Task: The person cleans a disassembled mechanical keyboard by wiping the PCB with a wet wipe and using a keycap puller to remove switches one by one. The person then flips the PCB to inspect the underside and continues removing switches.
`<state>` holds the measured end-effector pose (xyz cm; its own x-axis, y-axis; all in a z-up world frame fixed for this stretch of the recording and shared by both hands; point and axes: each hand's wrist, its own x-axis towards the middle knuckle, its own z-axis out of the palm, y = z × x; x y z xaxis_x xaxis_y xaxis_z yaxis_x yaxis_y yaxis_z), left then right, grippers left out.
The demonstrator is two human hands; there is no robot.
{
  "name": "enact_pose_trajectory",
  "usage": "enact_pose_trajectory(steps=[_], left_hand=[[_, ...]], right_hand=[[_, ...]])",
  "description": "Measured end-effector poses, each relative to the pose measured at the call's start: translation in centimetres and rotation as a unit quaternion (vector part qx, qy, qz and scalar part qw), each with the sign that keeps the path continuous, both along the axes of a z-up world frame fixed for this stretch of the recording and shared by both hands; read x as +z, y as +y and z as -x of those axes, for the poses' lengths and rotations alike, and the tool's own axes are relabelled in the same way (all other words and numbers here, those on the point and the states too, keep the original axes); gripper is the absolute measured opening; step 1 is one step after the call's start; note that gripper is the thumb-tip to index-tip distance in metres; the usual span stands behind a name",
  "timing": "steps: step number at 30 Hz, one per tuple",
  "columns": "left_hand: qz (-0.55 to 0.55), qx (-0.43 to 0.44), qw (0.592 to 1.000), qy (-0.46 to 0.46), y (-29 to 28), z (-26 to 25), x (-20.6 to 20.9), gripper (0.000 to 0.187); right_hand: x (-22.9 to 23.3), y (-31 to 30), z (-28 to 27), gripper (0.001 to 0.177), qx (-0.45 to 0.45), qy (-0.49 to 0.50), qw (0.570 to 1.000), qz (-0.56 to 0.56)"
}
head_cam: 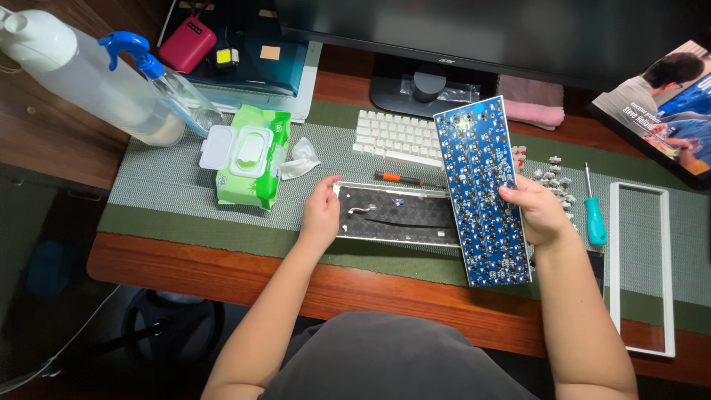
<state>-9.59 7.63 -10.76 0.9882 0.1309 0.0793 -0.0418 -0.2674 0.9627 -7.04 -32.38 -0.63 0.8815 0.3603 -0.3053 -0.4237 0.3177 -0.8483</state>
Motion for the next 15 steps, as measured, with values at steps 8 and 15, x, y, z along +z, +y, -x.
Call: enact_pose_trajectory(steps=[8, 15], left_hand=[[0.007, 0.128, 0.992, 0.006, 5.2, 5.0, 0.1, 0.037], [0.146, 0.273, 0.949, -0.061, 9.4, 11.1, -1.0, 0.037]], right_hand=[[0.8, -0.2, 0.5, 0.045, -0.006, -0.001, 1.000, -0.011], [-0.2, 2.0, -1.6, 0.039, 0.053, -0.018, 0.997, -0.062]])
